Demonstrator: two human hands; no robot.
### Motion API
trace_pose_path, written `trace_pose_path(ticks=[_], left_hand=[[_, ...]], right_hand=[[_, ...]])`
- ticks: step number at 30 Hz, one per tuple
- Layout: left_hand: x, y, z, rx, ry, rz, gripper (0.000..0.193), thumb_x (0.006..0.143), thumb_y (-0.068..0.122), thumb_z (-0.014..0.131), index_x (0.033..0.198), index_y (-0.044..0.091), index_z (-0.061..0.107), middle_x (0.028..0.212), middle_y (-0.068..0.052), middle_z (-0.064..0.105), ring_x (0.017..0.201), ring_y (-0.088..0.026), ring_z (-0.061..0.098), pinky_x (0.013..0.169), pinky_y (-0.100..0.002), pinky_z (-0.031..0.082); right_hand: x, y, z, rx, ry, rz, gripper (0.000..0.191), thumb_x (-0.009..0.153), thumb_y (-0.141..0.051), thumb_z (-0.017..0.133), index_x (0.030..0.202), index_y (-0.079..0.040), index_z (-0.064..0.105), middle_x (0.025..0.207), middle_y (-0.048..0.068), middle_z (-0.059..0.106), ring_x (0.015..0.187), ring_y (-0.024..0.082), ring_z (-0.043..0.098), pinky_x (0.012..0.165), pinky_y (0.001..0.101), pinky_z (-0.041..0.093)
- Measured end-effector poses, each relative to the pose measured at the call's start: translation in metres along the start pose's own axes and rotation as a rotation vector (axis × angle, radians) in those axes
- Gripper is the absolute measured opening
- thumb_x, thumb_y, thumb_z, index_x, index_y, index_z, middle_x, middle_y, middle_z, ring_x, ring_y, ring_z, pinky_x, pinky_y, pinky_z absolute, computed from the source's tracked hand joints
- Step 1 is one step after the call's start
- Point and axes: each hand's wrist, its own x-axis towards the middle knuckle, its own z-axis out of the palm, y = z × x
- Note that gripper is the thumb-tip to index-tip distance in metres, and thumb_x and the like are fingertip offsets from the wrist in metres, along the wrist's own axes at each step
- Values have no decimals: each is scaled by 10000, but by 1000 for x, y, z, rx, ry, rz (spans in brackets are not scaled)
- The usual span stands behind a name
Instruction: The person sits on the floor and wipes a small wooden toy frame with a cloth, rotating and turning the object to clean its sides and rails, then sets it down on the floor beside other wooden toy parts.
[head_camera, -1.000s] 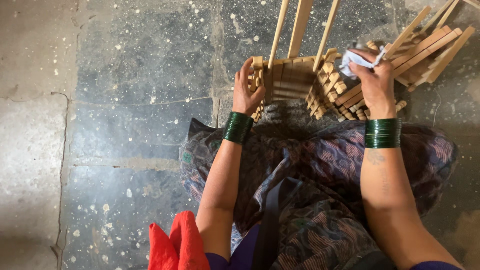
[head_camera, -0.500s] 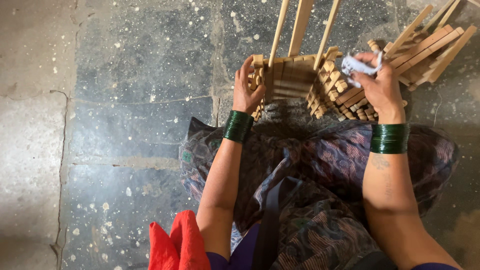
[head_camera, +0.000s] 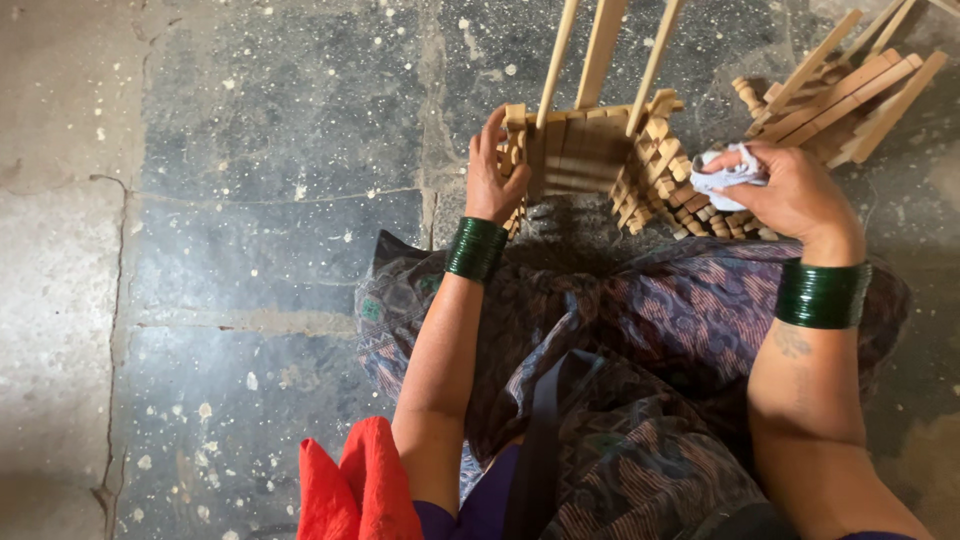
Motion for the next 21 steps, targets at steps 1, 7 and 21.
trace_pose_path(ticks=[1,7,21], left_hand=[[0,-1,1,-19,-1,7,899,741,47,683,1543,225,317,1277,-189,527,1217,-331,599,1003,-473,567],[2,-3,0,-34,-4,19,899,746,57,703,1537,237,316,1291,-188,519,1226,-332,597,1004,-470,575],[7,13,-2,-12,-51,-51,837,782,82,602,1556,186,302,1379,-225,541,1186,-365,637,975,-460,577]], right_hand=[[0,-2,-1,9,21,14,319,897,-199,765,1215,-207,737,1008,42,748,653,101,580,571,231,467],[24,-27,9,116,240,-211,242,975,-207,761,1211,-167,722,1152,58,722,789,116,620,671,257,537],[-14,-21,4,51,352,-178,192,1008,-156,764,1194,-123,730,1267,117,701,1030,210,675,880,371,583]])
